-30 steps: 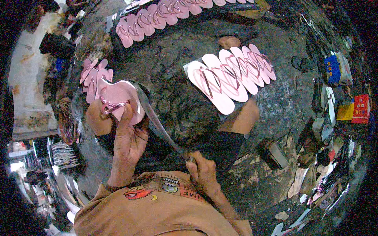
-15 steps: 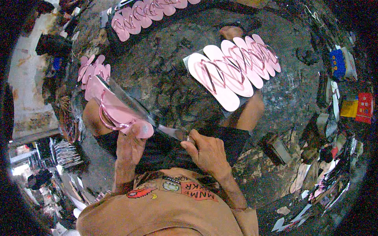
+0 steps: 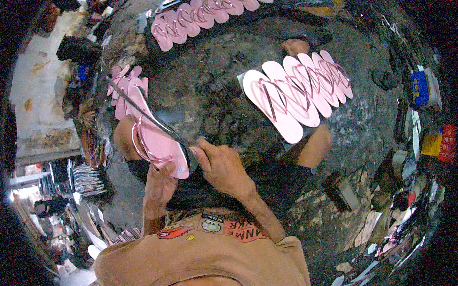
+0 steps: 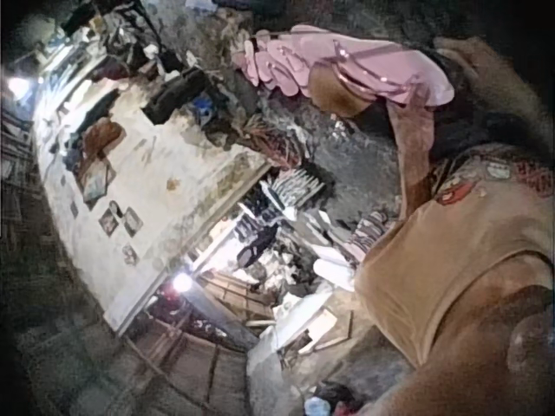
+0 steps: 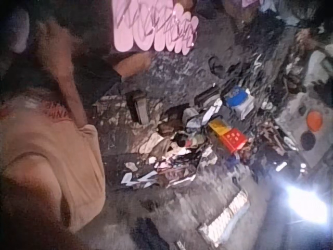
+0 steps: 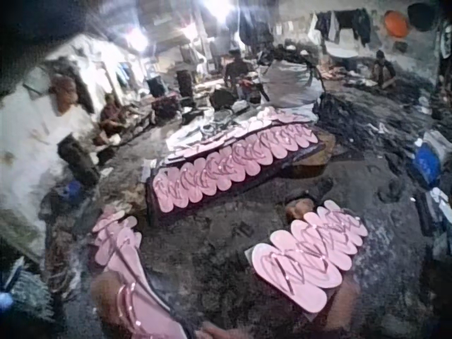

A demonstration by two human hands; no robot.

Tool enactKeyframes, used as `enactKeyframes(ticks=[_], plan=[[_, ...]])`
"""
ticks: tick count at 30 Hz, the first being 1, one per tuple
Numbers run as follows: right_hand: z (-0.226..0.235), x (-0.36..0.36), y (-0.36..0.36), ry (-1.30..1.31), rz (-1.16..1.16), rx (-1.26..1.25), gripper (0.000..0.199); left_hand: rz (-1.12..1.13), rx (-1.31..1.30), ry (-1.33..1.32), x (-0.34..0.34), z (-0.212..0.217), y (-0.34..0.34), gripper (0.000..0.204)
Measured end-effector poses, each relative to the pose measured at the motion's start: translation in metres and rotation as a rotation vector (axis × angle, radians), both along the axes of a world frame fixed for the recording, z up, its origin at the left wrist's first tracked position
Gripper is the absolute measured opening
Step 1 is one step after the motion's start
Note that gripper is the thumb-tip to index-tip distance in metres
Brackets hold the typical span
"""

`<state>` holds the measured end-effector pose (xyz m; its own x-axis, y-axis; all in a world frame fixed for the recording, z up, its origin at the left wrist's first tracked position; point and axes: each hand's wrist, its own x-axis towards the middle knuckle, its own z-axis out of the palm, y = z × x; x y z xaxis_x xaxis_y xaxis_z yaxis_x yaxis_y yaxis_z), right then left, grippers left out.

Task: The person sits on the floor and uses a knife to trim excess material from the edges of pink flip-flops. They handle each flip-flop one at a time, scrape the edges, and place the trimmed items into a growing pile.

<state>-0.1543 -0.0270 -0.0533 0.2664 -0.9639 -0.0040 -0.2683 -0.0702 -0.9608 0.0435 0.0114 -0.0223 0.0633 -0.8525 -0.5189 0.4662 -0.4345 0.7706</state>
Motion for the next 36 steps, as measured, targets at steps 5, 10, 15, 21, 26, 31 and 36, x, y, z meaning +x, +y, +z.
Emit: enactKeyframes(ticks=[5, 10, 15, 21, 26, 31, 36], plan=[[0.005, 0.011, -0.01, -0.009, 0.055, 0.028, 0.031, 0.12, 0.029, -0.016, 0.009, -0.005, 0.021, 0.044], [0.0, -0.022, 0.036, -0.066, 0.109, 0.151, 0.03, 0.101, -0.105, 0.358, 0.018, -0.01, 0.039, 0.039], [0.005, -0.037, 0.058, 0.011, 0.134, 0.214, 0.026, 0.184, -0.085, 0.311, 0.012, -0.007, 0.038, 0.035], [-0.005, -0.029, 0.046, 0.07, 0.168, 0.179, 0.028, 0.006, -0.08, -0.116, 0.023, -0.022, 0.053, 0.029], [-0.036, 0.021, 0.0, 0.056, 0.064, 0.032, 0.03, 0.176, 0.01, 0.225, 0.017, -0.014, 0.059, 0.024], [-0.067, 0.069, -0.086, 0.029, -0.192, -0.178, 0.029, 0.192, 0.046, 0.191, 0.029, -0.025, 0.08, 0.031], [-0.053, 0.051, -0.091, -0.442, -0.326, 0.132, 0.039, 0.281, -0.092, 0.055, 0.013, -0.007, 0.018, 0.038]])
